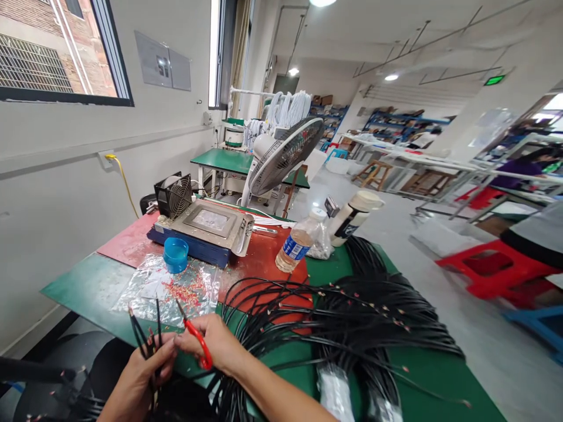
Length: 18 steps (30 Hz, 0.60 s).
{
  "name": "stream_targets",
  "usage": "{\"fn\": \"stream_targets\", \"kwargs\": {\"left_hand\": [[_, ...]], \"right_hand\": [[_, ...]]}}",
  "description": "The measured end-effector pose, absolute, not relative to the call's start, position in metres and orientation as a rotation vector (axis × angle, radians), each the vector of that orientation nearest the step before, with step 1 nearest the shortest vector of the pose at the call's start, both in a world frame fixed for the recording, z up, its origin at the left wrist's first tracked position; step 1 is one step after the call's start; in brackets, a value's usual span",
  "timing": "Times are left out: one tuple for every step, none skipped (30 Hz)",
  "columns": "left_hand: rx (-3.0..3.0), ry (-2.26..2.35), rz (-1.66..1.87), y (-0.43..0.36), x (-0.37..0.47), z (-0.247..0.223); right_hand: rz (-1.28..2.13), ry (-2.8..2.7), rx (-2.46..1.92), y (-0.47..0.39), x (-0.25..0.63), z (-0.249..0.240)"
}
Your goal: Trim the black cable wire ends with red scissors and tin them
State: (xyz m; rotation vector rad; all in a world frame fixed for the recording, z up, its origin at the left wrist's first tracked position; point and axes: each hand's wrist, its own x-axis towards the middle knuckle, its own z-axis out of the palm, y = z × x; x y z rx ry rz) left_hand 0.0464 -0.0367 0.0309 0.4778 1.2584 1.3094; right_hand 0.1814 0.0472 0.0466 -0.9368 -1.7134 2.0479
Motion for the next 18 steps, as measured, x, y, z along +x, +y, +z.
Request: {"fn": "stream_targets", "kwargs": {"left_hand": [[0.492, 1.259, 1.295, -0.037, 0.0464, 0.0307], [0.505, 1.257, 1.281, -0.0374, 0.0465, 0.0305], [0.516, 1.251, 1.276, -0.0378, 0.0465, 0.0301], [0.523, 1.244, 1.275, -0.0381, 0.0464, 0.0297], [0.528, 1.234, 1.274, -0.0384, 0.0462, 0.0294], [0.53, 1.227, 1.276, -0.0386, 0.046, 0.0291], [0.534, 1.22, 1.272, -0.0387, 0.0457, 0.0289], [0.536, 1.217, 1.266, -0.0388, 0.0454, 0.0287], [0.537, 1.216, 1.255, -0.039, 0.0451, 0.0286], [0.536, 1.214, 1.245, -0.0393, 0.0449, 0.0286], [0.534, 1.206, 1.233, -0.0397, 0.0448, 0.0287], [0.529, 1.195, 1.223, -0.0402, 0.0448, 0.0288], [0.52, 1.181, 1.218, -0.0407, 0.0449, 0.029], [0.512, 1.164, 1.221, -0.0412, 0.0452, 0.0292], [0.507, 1.145, 1.228, -0.0417, 0.0456, 0.0295], [0.508, 1.127, 1.238, -0.0419, 0.0461, 0.0298], [0.511, 1.109, 1.249, -0.042, 0.0466, 0.03], [0.516, 1.093, 1.26, -0.0419, 0.0472, 0.0302]], "right_hand": [[2.01, -1.75, -0.942, 0.0466, 0.1817, 0.0461], [1.986, -1.768, -0.95, 0.0459, 0.1817, 0.0458], [1.993, -1.755, -0.956, 0.0453, 0.1815, 0.046], [2.032, -1.708, -0.96, 0.0448, 0.1811, 0.0464], [2.096, -1.635, -0.961, 0.0444, 0.1805, 0.0471], [2.172, -1.547, -0.959, 0.0441, 0.1799, 0.0479], [2.242, -1.46, -0.959, 0.044, 0.1793, 0.0487], [2.291, -1.391, -0.961, 0.044, 0.1788, 0.0494], [2.318, -1.349, -0.966, 0.0441, 0.1784, 0.05], [2.329, -1.33, -0.975, 0.0441, 0.1781, 0.0503], [2.332, -1.324, -0.986, 0.044, 0.1779, 0.0505], [2.33, -1.323, -0.999, 0.0439, 0.1777, 0.0506], [2.332, -1.32, -1.012, 0.0438, 0.1776, 0.0505], [2.342, -1.314, -1.029, 0.0436, 0.1774, 0.0502], [2.362, -1.308, -1.047, 0.0433, 0.1772, 0.0497], [2.386, -1.3, -1.064, 0.0431, 0.1769, 0.049], [2.412, -1.291, -1.077, 0.0429, 0.1766, 0.048], [2.438, -1.284, -1.086, 0.0428, 0.1763, 0.0469]]}}
